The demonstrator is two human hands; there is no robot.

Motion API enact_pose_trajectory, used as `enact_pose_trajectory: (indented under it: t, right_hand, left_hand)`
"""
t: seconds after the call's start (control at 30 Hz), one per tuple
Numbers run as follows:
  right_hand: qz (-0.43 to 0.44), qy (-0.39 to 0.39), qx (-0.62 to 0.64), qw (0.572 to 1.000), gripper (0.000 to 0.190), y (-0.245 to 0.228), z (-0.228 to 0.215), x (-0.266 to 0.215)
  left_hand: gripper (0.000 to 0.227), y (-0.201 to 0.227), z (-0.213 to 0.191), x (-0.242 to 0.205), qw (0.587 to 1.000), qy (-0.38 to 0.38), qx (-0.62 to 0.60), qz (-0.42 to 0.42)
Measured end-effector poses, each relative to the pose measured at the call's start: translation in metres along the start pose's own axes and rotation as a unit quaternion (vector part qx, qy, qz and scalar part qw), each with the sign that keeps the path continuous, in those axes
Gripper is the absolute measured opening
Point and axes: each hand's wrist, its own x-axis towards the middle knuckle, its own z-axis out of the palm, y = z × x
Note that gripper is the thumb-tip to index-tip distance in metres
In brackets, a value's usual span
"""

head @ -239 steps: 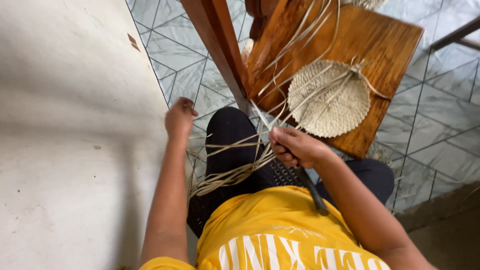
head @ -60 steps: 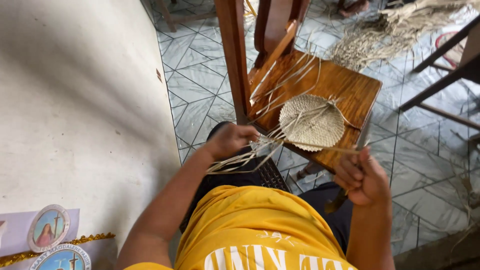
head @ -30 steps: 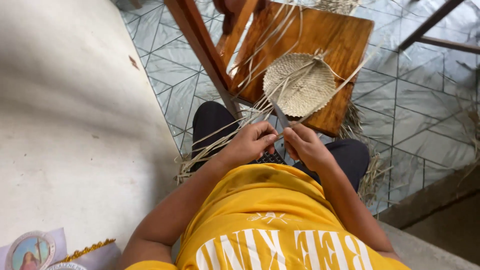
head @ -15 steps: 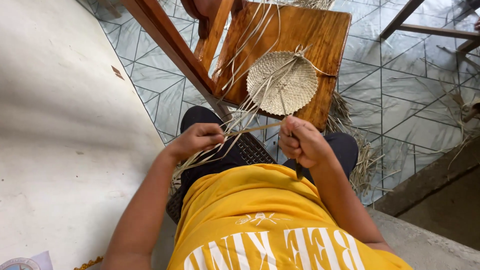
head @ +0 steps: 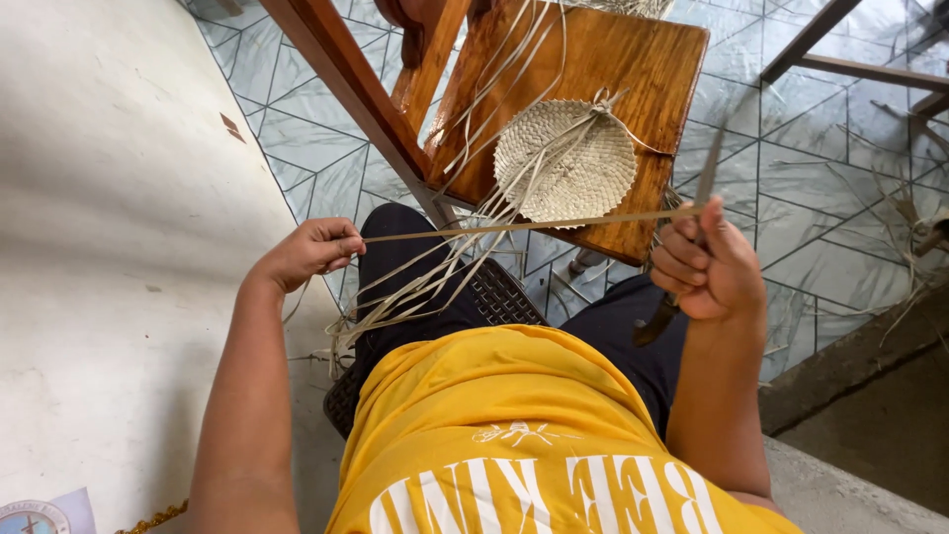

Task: Weaving a fan from dried plant fibers and trimming the edges with a knife.

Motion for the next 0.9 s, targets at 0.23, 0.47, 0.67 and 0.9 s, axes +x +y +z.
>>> enact_pose_trajectory:
  t: [0.23, 0.47, 0.67, 0.9]
  right_hand:
    - [-0.142, 0.062, -0.116, 0.981, 0.037, -0.042, 0.001, -0.03]
    - [0.089, -0.019, -0.491, 0.866, 0.044, 0.076, 0.043, 0.027]
    - [0.016, 0.041, -0.337, 0.94, 0.044, 0.111, 0.036, 0.035]
    - [-0.083, 0.185, -0.226, 0.953, 0.031, 0.091, 0.003, 0.043]
  left_hand:
    - [0.008, -0.051, 0.002, 0.01, 0.971, 0.211, 0.054, -0.104]
    - [0.013, 0.054, 0.175, 0.04, 0.974, 0.046, -0.212, 0.064]
    - [0.02, 0.035, 0.207, 0.033, 0.992, -0.06, -0.105, 0.033]
    - [0.019, 0.048, 0.185, 0.023, 0.998, 0.0, -0.026, 0.063]
